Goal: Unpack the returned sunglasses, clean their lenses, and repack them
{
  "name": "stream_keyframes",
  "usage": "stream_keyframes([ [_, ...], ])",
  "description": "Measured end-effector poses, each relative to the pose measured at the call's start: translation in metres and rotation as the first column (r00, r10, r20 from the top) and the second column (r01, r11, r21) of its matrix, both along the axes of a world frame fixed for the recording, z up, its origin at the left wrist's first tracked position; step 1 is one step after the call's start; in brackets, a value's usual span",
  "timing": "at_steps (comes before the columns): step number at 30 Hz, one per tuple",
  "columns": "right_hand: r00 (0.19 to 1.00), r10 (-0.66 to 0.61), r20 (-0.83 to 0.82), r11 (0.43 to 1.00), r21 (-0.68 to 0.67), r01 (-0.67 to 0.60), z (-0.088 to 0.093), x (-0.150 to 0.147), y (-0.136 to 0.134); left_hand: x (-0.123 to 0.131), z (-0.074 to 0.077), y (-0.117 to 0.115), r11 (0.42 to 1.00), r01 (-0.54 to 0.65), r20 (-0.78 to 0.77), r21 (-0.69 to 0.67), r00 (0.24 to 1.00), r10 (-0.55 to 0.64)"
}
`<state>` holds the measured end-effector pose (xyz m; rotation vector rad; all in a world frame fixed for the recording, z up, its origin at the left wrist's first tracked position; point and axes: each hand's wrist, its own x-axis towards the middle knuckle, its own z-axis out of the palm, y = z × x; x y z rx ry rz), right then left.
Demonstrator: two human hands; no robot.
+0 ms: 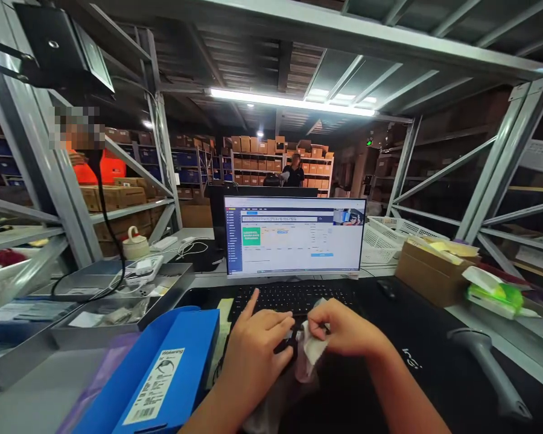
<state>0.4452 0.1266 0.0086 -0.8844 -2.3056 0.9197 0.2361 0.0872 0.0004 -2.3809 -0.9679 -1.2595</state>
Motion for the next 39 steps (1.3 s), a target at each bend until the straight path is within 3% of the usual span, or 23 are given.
stream_keyframes([
  [3,0.990,-0.140,0.019,0.988,0.070,0.138,-0.007,-0.019,-0.003,0.003,-0.008,0.005,1.000,-0.023,-0.032,0.019,0.999,0.023],
  [5,0.989,-0.144,-0.028,0.988,0.053,0.145,-0.007,-0.024,-0.005,0.002,-0.008,0.007,0.999,-0.037,0.004,0.000,0.999,0.037],
  [8,0.998,0.011,-0.068,1.000,-0.021,-0.012,-0.001,-0.009,0.000,-0.004,-0.002,0.007,0.997,-0.023,0.094,-0.069,0.995,0.030],
  [11,0.977,0.169,-0.134,0.970,-0.151,-0.188,0.004,0.015,0.010,-0.007,0.002,0.006,0.989,-0.005,0.163,-0.147,0.986,0.029],
  [14,0.961,0.211,-0.181,0.934,-0.253,-0.252,0.003,0.024,0.016,-0.006,0.000,0.006,0.979,-0.022,0.196,-0.200,0.979,0.062],
  [21,0.999,0.014,-0.036,0.996,-0.088,-0.017,-0.003,-0.013,0.005,-0.002,-0.009,0.013,0.976,0.012,0.047,-0.217,0.999,-0.001],
  [23,0.996,0.083,-0.039,0.987,-0.133,-0.088,0.001,-0.008,0.006,-0.003,-0.007,0.013,0.973,0.008,0.088,-0.233,0.996,0.013],
  [26,0.957,0.280,-0.071,0.926,-0.241,-0.289,0.007,0.016,0.016,-0.003,-0.003,0.011,0.969,0.014,0.153,-0.248,0.988,0.025],
  [29,0.938,0.336,-0.089,0.892,-0.289,-0.347,0.008,0.032,0.025,-0.004,-0.002,0.011,0.966,0.023,0.182,-0.257,0.983,0.025],
  [32,0.955,0.283,-0.094,0.918,-0.263,-0.298,0.003,0.021,0.021,-0.007,-0.001,0.011,0.972,0.011,0.178,-0.234,0.983,0.032],
  [36,0.983,0.089,-0.162,0.981,-0.155,-0.114,-0.001,-0.012,0.004,-0.008,0.000,0.010,0.974,0.039,0.088,-0.224,0.996,-0.020],
  [39,0.980,0.119,-0.159,0.981,-0.136,-0.141,0.003,-0.013,0.001,-0.007,0.000,0.008,0.975,0.036,0.089,-0.219,0.996,-0.017],
])
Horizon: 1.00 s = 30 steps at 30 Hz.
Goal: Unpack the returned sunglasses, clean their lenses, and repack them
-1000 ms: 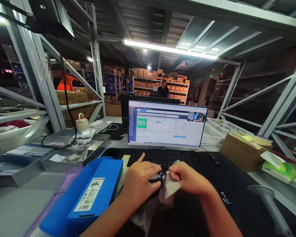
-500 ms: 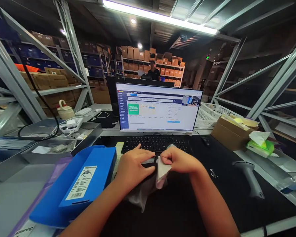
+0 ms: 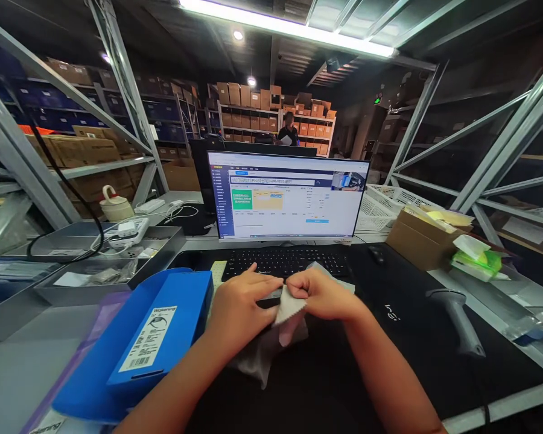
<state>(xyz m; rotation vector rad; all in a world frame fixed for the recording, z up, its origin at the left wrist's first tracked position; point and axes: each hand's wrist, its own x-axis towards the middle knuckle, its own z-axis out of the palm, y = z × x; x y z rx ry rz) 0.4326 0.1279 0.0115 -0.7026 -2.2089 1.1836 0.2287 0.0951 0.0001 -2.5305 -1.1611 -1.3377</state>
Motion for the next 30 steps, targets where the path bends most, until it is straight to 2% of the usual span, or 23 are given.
stream_keyframes([
  [3,0.990,0.138,0.040,0.990,-0.038,-0.136,0.005,0.020,0.009,0.000,0.001,-0.002,0.999,-0.031,0.051,0.021,0.998,0.030],
  [5,0.991,0.131,0.020,0.988,-0.083,-0.129,0.007,0.033,0.015,-0.001,0.003,-0.002,0.999,-0.041,0.080,0.026,0.996,0.039],
  [9,0.999,-0.010,-0.050,0.996,-0.091,0.005,0.008,0.039,0.016,-0.006,0.008,-0.003,0.997,-0.069,0.076,0.042,0.995,0.066],
  [15,0.986,-0.147,-0.083,0.988,-0.058,0.143,0.010,0.024,0.004,-0.006,0.009,-0.005,0.993,-0.093,0.042,0.076,0.995,0.090],
  [19,0.967,-0.256,0.000,0.966,-0.031,0.256,0.007,0.003,-0.009,0.007,0.003,-0.010,0.994,-0.032,-0.055,0.106,0.998,0.038],
  [22,0.947,-0.322,0.013,0.947,-0.020,0.322,0.005,-0.004,-0.014,0.014,0.001,-0.012,0.997,0.000,-0.052,0.074,0.999,0.004],
  [25,0.966,-0.243,-0.090,0.958,-0.181,0.225,0.004,0.005,-0.008,0.011,0.002,-0.010,1.000,-0.003,0.023,0.016,1.000,0.003],
  [27,0.975,-0.186,-0.122,0.952,-0.268,0.148,0.005,0.017,0.001,0.006,0.003,-0.009,0.999,-0.030,0.068,0.024,0.997,0.029],
  [30,0.982,-0.140,-0.126,0.951,-0.291,0.098,0.007,0.031,0.010,0.000,0.004,-0.007,0.998,-0.057,0.091,0.024,0.994,0.054],
])
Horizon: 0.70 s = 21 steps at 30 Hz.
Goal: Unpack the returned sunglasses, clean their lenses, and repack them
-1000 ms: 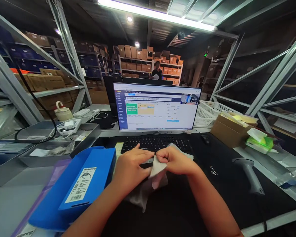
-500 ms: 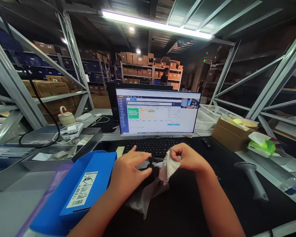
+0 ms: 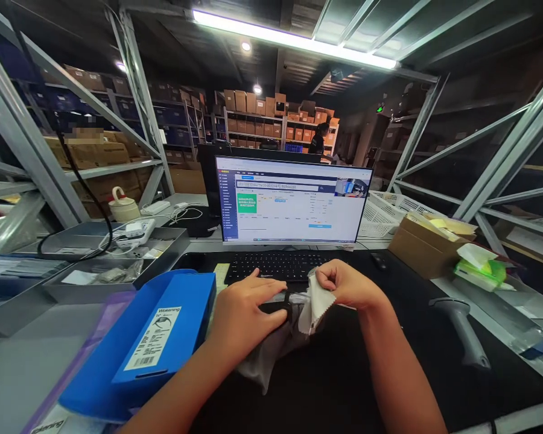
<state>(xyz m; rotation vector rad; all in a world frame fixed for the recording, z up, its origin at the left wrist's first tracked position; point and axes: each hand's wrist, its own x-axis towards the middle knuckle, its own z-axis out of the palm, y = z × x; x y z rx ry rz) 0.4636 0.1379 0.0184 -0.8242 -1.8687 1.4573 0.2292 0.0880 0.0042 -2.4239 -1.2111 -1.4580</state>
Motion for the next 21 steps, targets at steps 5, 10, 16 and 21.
stream_keyframes([
  [5,0.987,-0.160,0.013,0.987,-0.019,0.160,-0.003,-0.017,-0.013,0.005,-0.003,0.000,0.994,-0.041,-0.087,0.105,0.995,0.050],
  [10,0.909,-0.400,0.119,0.912,0.155,0.381,-0.011,-0.050,-0.026,0.008,-0.007,0.001,0.988,-0.036,-0.187,0.150,0.980,0.065],
  [16,0.992,-0.092,-0.086,0.995,-0.050,0.088,-0.007,-0.026,-0.007,-0.003,0.001,0.000,0.996,-0.032,-0.046,0.078,0.998,0.035],
  [21,1.000,-0.007,-0.019,0.999,-0.045,0.006,0.001,-0.004,-0.002,-0.005,0.004,-0.001,0.999,-0.011,-0.020,0.044,1.000,0.012],
])
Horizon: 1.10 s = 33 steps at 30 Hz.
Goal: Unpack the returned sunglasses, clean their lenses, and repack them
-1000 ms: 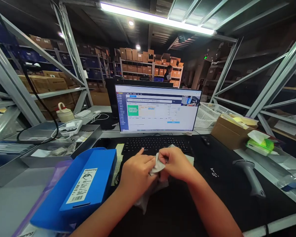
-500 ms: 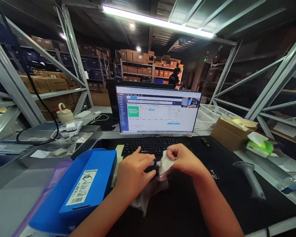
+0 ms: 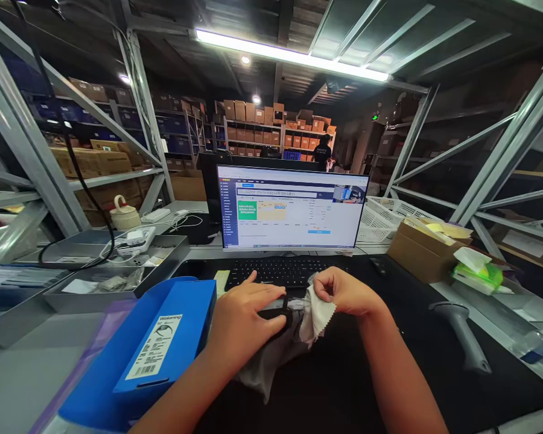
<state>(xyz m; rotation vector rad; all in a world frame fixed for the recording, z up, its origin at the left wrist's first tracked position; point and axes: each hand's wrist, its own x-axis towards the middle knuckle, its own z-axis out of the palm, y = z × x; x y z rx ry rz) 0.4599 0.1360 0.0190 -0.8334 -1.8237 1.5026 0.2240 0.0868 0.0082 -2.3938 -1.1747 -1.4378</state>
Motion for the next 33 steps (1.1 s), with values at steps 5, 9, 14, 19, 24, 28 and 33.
stream_keyframes([
  [5,0.973,-0.208,-0.101,0.978,0.000,0.209,-0.001,-0.027,-0.017,0.003,-0.001,0.000,0.995,-0.048,-0.046,0.085,0.998,0.052],
  [9,0.934,-0.317,-0.164,0.948,-0.074,0.308,-0.001,-0.054,-0.035,0.009,-0.002,-0.005,0.986,-0.070,-0.129,0.151,0.988,0.089],
  [14,0.914,-0.375,-0.154,0.927,-0.036,0.374,0.003,-0.053,-0.039,0.008,0.002,-0.011,0.975,-0.041,-0.136,0.217,0.988,0.072],
  [19,0.948,-0.256,-0.190,0.967,-0.045,0.252,-0.001,-0.036,-0.023,0.002,0.011,-0.015,0.979,-0.034,-0.081,0.202,0.995,0.051],
  [24,0.988,-0.103,-0.117,0.994,-0.033,0.100,-0.001,-0.015,-0.011,-0.003,0.013,-0.013,0.987,-0.017,-0.033,0.162,0.999,0.022],
  [28,0.993,-0.073,-0.093,0.997,-0.035,0.070,0.001,-0.010,-0.007,-0.002,0.008,-0.009,0.994,-0.032,-0.027,0.107,0.999,0.035],
  [33,0.973,-0.131,-0.192,0.990,-0.076,0.118,-0.001,-0.026,-0.015,0.002,0.004,-0.010,0.988,-0.085,-0.066,0.128,0.993,0.094],
])
